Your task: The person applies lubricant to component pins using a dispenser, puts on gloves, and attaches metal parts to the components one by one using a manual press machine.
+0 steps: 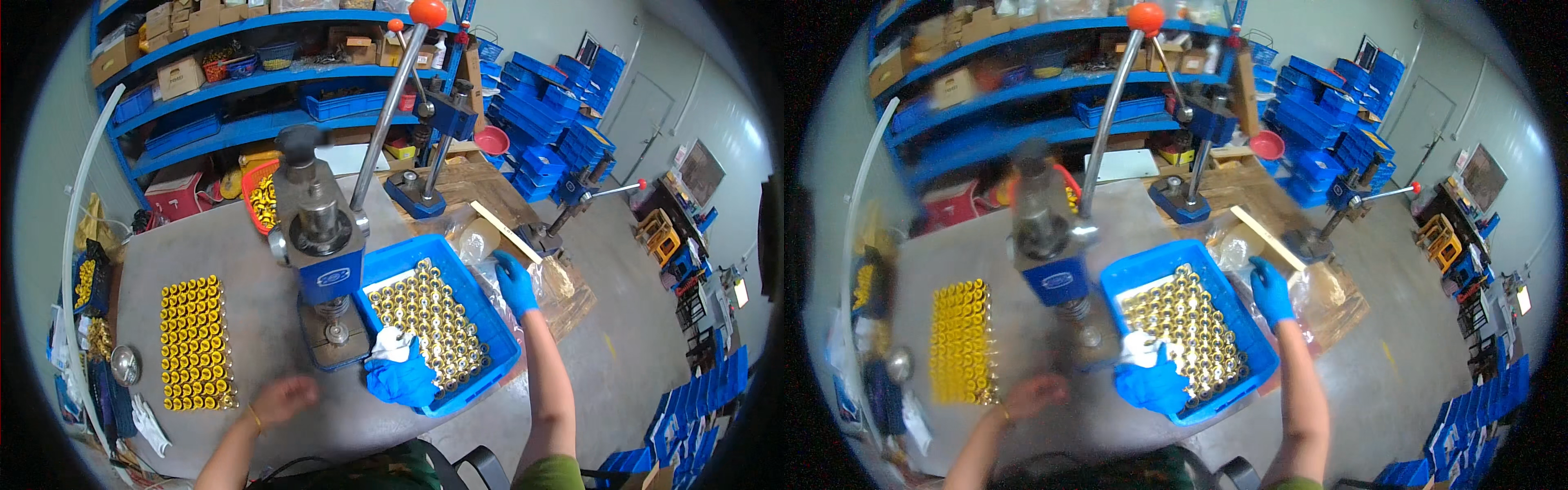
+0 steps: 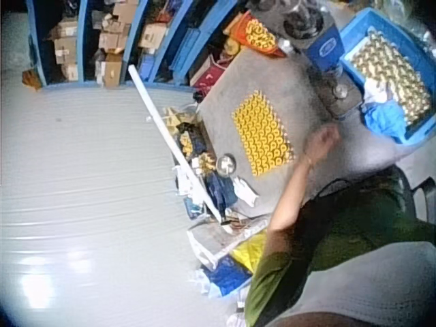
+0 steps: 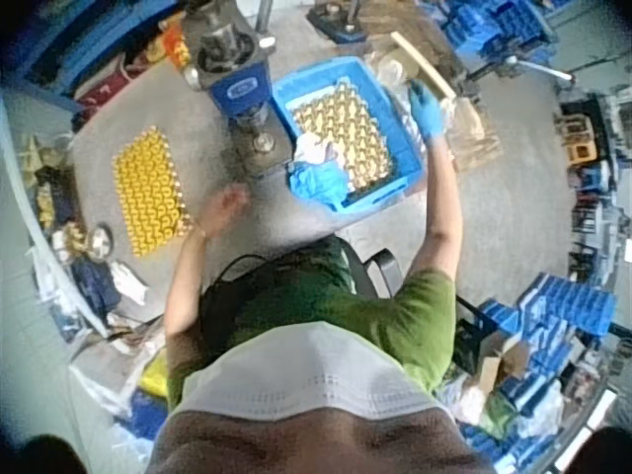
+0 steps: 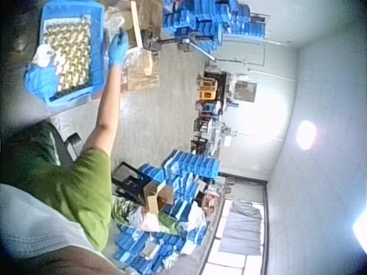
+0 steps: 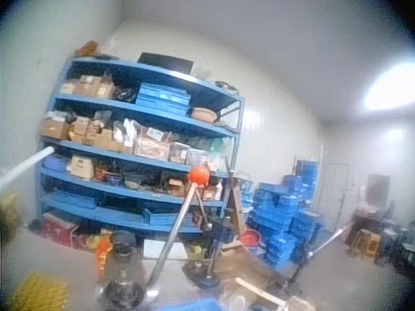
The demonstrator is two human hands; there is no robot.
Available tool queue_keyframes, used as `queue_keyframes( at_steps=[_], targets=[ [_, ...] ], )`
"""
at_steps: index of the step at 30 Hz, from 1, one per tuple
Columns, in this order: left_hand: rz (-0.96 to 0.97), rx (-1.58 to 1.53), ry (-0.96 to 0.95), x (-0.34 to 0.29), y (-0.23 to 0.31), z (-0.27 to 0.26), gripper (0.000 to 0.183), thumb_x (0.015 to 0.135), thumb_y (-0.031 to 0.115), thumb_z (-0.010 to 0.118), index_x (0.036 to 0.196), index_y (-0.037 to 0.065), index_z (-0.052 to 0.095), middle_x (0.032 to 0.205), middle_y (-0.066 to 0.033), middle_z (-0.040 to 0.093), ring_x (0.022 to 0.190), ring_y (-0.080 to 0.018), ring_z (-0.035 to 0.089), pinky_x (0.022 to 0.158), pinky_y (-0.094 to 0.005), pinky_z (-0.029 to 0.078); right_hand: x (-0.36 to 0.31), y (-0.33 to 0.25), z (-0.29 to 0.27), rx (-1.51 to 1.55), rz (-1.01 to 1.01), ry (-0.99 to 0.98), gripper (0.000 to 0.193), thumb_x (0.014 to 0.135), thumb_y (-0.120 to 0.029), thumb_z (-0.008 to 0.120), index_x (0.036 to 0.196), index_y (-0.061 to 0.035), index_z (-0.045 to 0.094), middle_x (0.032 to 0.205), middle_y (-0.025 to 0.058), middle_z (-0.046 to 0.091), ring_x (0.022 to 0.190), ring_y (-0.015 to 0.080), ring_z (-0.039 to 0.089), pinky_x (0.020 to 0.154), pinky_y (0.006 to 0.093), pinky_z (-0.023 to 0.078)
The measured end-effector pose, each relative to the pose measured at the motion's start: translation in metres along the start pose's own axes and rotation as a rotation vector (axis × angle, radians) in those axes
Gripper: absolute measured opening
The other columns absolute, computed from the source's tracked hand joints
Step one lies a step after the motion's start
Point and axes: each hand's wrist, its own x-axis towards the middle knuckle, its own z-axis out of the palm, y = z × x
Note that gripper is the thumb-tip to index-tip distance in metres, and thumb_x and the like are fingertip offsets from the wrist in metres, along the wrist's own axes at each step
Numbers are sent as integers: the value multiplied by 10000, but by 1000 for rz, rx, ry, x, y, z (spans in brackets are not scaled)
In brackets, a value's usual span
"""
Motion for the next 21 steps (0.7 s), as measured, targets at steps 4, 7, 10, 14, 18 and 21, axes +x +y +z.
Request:
queue_keyframes(
  at_steps=[4,7,10,14,18,21],
  targets=[
    [-273,389,-509,-65,2,28,449,954,428,480,1263,110,552,1275,-109,560,1159,-261,540,987,-373,412,60,44,28,-333,-258,-22,348,817,-46,536,1161,-62,591,1184,223,582,1080,397,563,941,412,455],
    [-289,288,-454,-96,-59,40,439,962,420,466,1259,109,553,1309,-121,525,1189,-268,511,1015,-378,390,65,22,48,-126,-101,46,245,862,-102,549,1070,-35,659,1056,190,660,993,304,642,874,384,490],
    [-156,211,-313,-169,-204,61,414,954,405,471,1173,79,602,1132,-129,633,1050,-284,597,917,-389,450,37,-37,46,-276,-368,232,171,830,-85,610,980,-18,660,936,169,659,874,316,630,776,392,490],
    [-461,272,21,-155,-44,1,335,966,290,483,1140,31,604,957,-100,693,909,-238,656,815,-362,500,-57,-121,6,118,108,-122,123,848,-101,603,897,-3,658,841,97,652,760,187,604,713,318,482],
    [-454,-198,279,-153,-58,-22,309,967,225,530,1234,71,559,984,-69,691,917,-163,648,861,-304,493,-131,-231,52,378,231,-964,272,875,-120,607,1106,18,647,1023,142,683,892,232,664,812,369,514],
    [-289,-253,459,-147,-59,-20,263,937,148,570,1165,17,580,862,-64,675,814,-112,652,741,-253,509,-131,-290,166,253,-570,-731,354,881,-124,603,1222,-34,576,1140,186,621,1039,336,604,904,396,469]
  ],
)
